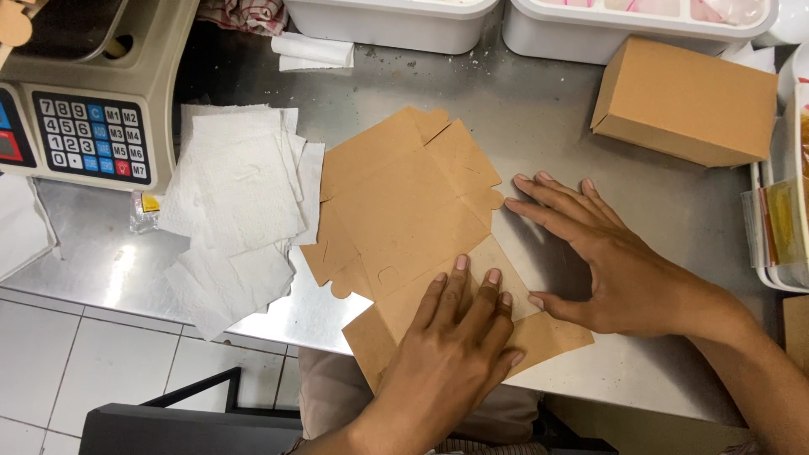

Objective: The person folds flat cardboard pieces into box shapes by hand, pressing along creases and tucking flaps to form the structure. The person handles multiple cardboard blanks sequentially on a stainless steel countertop.

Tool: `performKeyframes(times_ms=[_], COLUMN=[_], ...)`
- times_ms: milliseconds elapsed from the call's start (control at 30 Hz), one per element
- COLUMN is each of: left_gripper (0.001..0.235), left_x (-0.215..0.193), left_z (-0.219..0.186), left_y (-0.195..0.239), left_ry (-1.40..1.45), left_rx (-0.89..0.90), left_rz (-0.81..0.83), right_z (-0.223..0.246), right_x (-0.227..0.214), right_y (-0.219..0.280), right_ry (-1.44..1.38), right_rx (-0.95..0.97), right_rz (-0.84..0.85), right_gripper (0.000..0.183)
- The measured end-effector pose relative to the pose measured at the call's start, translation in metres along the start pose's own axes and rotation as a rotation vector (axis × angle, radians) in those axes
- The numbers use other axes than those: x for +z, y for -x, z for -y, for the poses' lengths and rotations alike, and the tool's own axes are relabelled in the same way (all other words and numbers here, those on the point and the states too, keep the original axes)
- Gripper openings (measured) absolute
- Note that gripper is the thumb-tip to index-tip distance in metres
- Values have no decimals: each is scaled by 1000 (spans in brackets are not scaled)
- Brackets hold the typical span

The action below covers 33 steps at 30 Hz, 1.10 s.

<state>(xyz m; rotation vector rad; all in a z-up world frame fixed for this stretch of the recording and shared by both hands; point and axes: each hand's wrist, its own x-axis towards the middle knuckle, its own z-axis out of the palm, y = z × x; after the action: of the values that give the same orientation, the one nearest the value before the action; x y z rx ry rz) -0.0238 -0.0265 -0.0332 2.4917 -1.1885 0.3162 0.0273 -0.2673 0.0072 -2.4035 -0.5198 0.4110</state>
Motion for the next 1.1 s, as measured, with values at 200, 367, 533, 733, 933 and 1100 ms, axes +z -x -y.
performKeyframes(times_ms=[200, 367, 533, 733, 933, 1100], left_gripper=[40, 38, 35, 38, 38, 51], left_x=[1, -2, -3, -2, 2, -4], left_z=[1, 0, 0, -1, -3, -2], left_y=[0, -1, -2, -1, -1, -1], left_ry=[15, 7, 13, 17, -5, -1], left_rx=[-12, -4, -9, -9, -27, -28], left_rz=[17, 2, -10, 6, -4, 60], right_z=[-9, 3, 4, 6, 7, 7], right_x=[0, 0, 4, 12, 21, 30], right_y=[2, 0, -1, -2, -5, -9], right_ry=[11, -78, -74, -45, 16, 101], right_rx=[-89, -4, 17, 17, 16, 3], right_rz=[23, -6, -80, -205, -300, -443], right_gripper=[108, 98, 92, 78, 70, 57])
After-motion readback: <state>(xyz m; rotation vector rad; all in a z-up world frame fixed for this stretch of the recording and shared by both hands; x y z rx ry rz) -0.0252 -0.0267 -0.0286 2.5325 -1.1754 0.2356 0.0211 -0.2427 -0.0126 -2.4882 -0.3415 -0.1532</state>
